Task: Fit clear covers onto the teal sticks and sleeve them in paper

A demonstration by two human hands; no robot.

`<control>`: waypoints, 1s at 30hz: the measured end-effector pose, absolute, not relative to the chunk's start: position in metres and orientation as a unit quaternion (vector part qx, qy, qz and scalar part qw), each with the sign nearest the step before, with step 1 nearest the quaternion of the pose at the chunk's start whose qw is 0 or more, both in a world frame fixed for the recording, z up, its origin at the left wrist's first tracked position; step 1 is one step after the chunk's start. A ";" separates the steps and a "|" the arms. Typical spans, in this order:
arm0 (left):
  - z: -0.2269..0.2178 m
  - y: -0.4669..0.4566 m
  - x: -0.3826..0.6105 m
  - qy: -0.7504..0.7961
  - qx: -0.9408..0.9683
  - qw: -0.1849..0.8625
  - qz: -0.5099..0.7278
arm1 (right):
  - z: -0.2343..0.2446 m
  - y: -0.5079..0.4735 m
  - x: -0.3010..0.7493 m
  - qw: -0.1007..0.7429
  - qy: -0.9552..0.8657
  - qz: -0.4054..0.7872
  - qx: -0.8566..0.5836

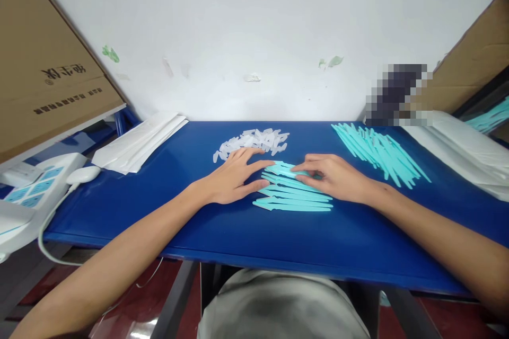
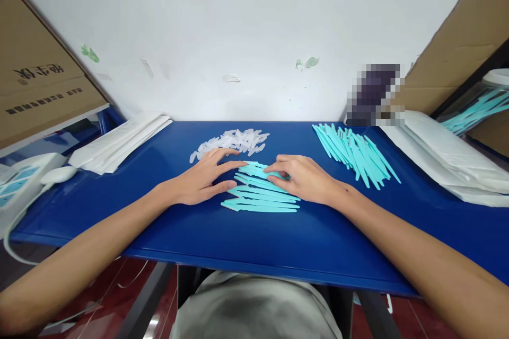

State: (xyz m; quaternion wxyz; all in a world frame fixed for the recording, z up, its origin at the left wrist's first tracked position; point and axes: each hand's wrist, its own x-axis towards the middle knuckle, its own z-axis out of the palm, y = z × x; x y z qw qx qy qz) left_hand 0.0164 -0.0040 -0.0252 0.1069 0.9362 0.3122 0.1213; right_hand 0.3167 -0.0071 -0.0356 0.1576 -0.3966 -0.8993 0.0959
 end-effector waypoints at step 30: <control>-0.025 -0.003 0.014 0.309 0.936 0.101 0.136 | -0.034 -0.022 0.305 0.175 -0.916 0.114 -0.344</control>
